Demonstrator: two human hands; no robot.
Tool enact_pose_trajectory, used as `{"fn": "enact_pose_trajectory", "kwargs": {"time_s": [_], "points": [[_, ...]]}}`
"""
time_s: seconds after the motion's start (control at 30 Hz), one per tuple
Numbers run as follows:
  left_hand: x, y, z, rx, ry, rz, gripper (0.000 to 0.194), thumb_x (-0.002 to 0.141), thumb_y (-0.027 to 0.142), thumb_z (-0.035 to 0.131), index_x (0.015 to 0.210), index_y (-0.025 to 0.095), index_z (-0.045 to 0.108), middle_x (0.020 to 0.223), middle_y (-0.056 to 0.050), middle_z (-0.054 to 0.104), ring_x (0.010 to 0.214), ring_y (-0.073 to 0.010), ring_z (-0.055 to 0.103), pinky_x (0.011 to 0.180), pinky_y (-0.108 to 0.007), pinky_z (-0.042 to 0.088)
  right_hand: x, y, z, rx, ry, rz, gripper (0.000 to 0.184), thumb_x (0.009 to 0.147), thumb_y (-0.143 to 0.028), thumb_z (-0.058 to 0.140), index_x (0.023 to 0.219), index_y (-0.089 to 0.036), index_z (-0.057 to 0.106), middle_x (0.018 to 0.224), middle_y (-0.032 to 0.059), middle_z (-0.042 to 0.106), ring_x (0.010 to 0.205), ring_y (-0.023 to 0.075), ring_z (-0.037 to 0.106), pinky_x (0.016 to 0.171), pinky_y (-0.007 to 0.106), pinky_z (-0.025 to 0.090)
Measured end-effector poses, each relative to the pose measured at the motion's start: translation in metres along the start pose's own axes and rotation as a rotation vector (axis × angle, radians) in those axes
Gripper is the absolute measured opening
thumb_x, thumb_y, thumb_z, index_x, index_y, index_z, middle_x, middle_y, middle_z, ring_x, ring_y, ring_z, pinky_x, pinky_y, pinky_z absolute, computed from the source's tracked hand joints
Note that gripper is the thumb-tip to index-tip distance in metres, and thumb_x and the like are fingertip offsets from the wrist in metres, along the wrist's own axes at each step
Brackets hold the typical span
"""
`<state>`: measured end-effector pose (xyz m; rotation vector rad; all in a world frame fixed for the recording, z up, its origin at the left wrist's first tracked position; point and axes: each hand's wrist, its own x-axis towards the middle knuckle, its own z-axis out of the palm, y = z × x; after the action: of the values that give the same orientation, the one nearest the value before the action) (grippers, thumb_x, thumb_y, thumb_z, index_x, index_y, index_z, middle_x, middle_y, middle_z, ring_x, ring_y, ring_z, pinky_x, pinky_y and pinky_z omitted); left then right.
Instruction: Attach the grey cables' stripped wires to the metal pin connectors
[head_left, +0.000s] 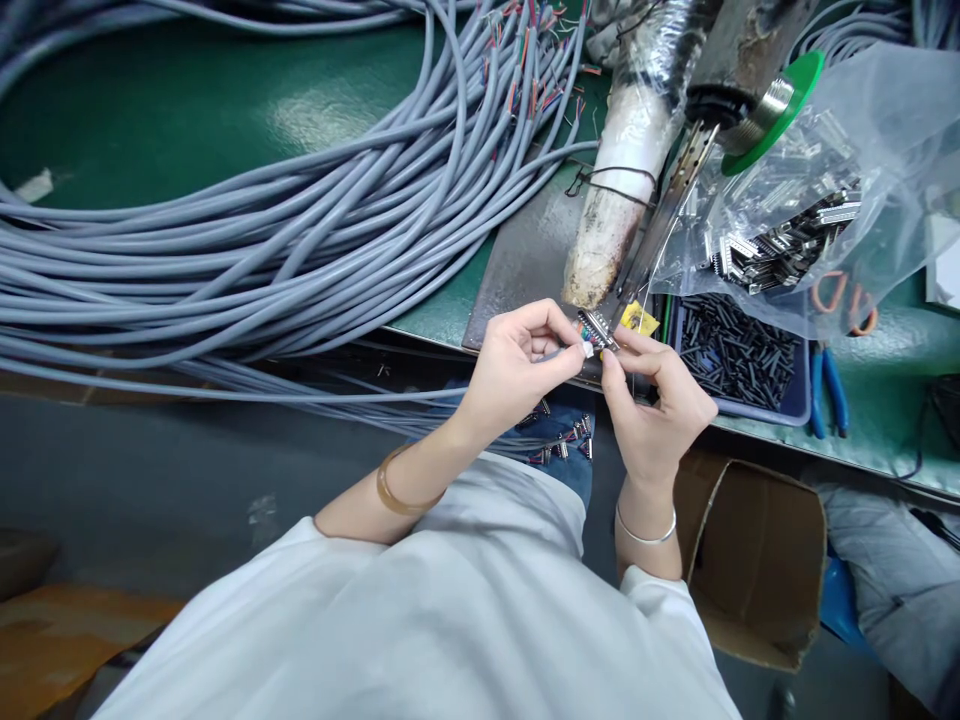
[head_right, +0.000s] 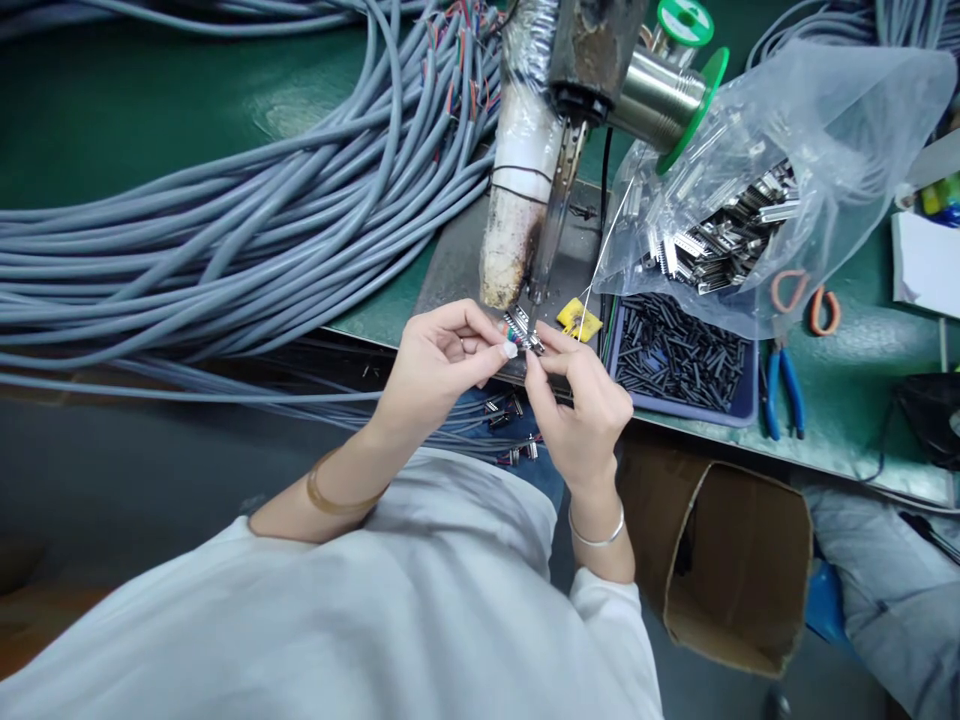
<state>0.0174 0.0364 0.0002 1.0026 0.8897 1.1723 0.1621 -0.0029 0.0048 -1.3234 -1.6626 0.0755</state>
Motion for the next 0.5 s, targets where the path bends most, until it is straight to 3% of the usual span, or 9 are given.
{"fn": "enact_pose_trajectory", "kwargs": {"time_s": [0.33,0.43,0.5], "points": [[-0.007,0.0,0.001,0.049,-0.013,-0.001,0.016,0.072,0.015,0.076,0.07,0.014,0.06,0.079,-0.002,0.068,0.071,-0.0088,0.063,0.066,-0.018,0.05,-0.007,-0.001,-0.003,-0.018,0.021,-0.013,0.013,0.087,-0.014,0.071,0.088,-0.026,0.065,0.105,0.0013,0.081,0.091,0.0177,0.079,0.078,0.03,0.064],[-0.012,0.001,0.002,0.102,-0.055,-0.004,0.015,0.075,0.017,0.074,0.071,0.014,0.06,0.079,-0.002,0.069,0.07,-0.0092,0.063,0.065,-0.019,0.049,-0.011,-0.003,-0.004,0.034,0.032,0.066,0.011,0.088,-0.016,0.071,0.09,-0.025,0.067,0.103,0.0007,0.081,0.091,0.0183,0.079,0.075,0.03,0.064],[-0.017,0.002,0.001,0.207,-0.115,0.014,0.011,0.078,0.017,0.072,0.073,0.014,0.063,0.079,-0.003,0.069,0.069,-0.0098,0.062,0.063,-0.02,0.047,-0.016,-0.002,-0.008,0.086,0.081,0.165,0.009,0.088,-0.018,0.071,0.091,-0.026,0.069,0.097,-0.0008,0.081,0.075,0.0159,0.078,0.061,0.027,0.061]]}}
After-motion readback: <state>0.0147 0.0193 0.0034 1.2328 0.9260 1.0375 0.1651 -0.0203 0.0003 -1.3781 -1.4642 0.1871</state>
